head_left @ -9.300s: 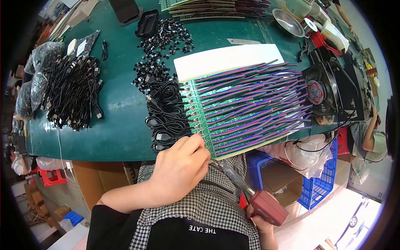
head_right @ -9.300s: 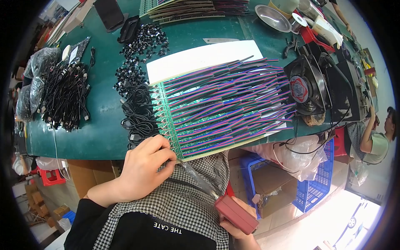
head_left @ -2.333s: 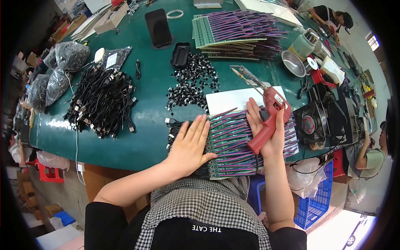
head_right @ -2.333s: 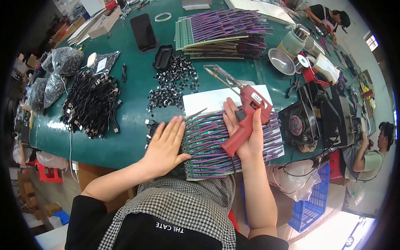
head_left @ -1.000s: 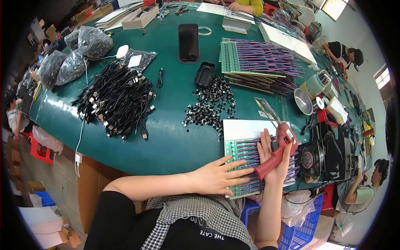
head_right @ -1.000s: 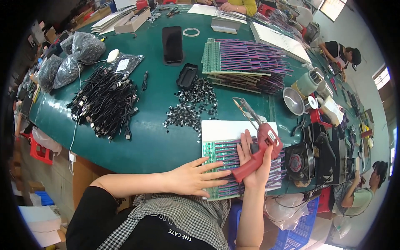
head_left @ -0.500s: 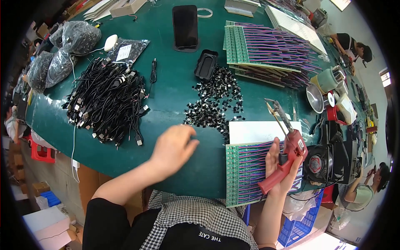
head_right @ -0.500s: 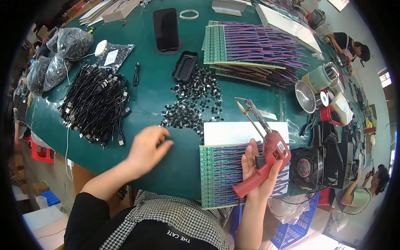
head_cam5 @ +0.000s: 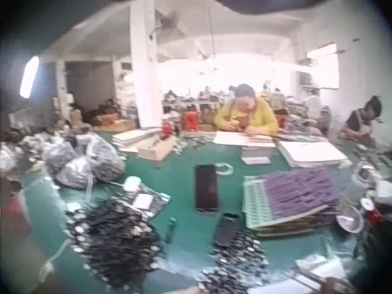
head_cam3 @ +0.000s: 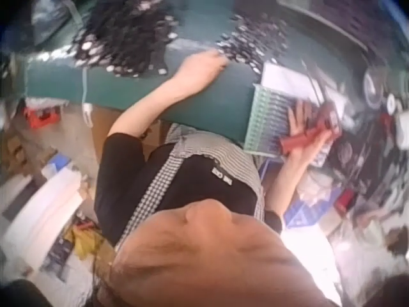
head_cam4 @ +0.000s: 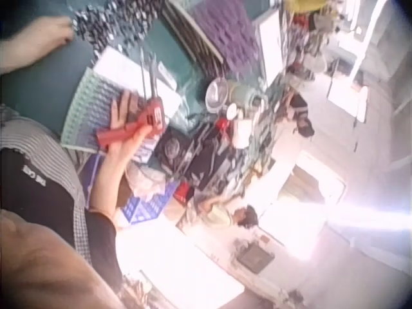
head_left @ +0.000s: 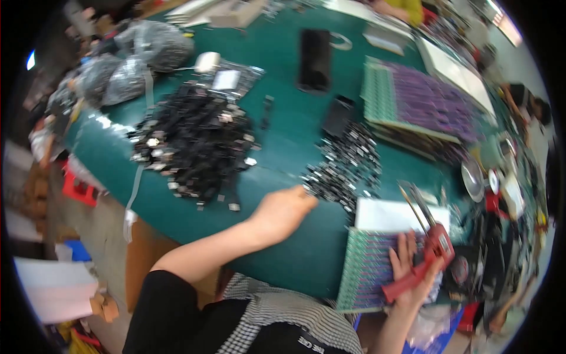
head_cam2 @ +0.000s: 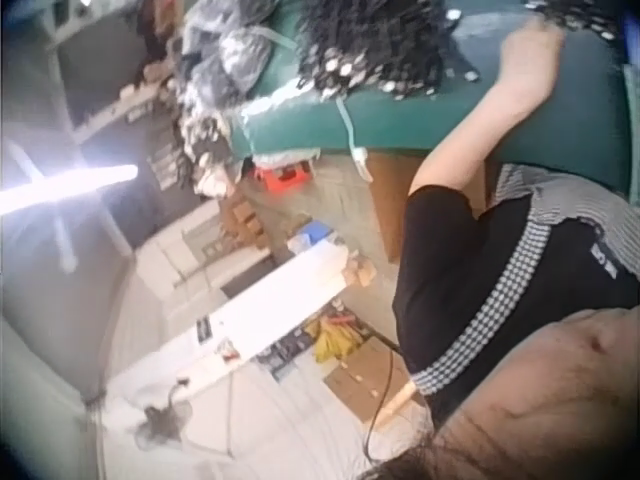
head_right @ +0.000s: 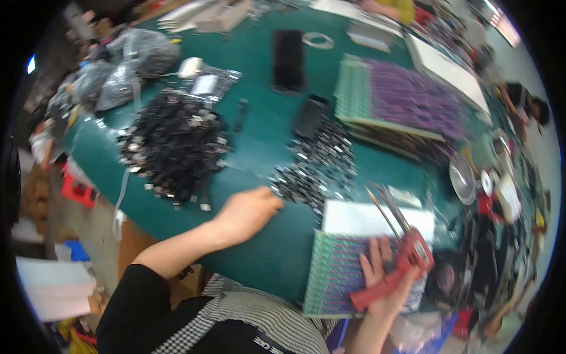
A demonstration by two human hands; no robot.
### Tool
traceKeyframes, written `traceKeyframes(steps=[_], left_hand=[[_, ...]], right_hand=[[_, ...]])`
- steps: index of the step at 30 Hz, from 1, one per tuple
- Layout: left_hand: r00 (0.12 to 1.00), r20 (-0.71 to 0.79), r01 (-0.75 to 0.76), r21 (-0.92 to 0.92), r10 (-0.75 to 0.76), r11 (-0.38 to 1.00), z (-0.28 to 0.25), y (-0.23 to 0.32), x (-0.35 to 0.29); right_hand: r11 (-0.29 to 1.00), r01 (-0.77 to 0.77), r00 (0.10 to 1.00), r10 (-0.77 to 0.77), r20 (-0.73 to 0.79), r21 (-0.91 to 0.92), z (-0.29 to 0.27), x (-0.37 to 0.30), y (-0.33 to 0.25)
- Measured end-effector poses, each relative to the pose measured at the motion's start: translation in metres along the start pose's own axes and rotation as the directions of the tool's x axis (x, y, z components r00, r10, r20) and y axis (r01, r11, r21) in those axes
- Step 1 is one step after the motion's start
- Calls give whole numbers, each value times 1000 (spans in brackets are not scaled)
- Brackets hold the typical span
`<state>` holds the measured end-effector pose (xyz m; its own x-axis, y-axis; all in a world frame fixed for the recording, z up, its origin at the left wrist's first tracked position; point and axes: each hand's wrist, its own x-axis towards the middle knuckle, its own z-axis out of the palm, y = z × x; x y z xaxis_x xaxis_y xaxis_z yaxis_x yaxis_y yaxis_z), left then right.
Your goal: The person attaches wires to electronic circuit boards using a soldering iron with a feeder.
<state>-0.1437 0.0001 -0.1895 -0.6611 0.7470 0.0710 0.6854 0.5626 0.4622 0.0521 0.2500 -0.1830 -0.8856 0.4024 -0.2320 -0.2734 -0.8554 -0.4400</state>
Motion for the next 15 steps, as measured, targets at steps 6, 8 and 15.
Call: traceKeyframes(steps=[6, 8, 15], left_hand=[[950, -29, -300, 173, 310, 938, 6, 0, -9], [962, -84, -253, 85, 260, 964, 11, 1, -13], [999, -19, 20, -616, -40, 788, 10, 10, -17]], right_hand=[[999, -26, 1000, 26, -1, 32, 2, -11, -7], [999, -38, 999, 38, 30, -6, 0, -17, -13], [986, 32, 999, -31, 11, -165, 1, -13, -9]])
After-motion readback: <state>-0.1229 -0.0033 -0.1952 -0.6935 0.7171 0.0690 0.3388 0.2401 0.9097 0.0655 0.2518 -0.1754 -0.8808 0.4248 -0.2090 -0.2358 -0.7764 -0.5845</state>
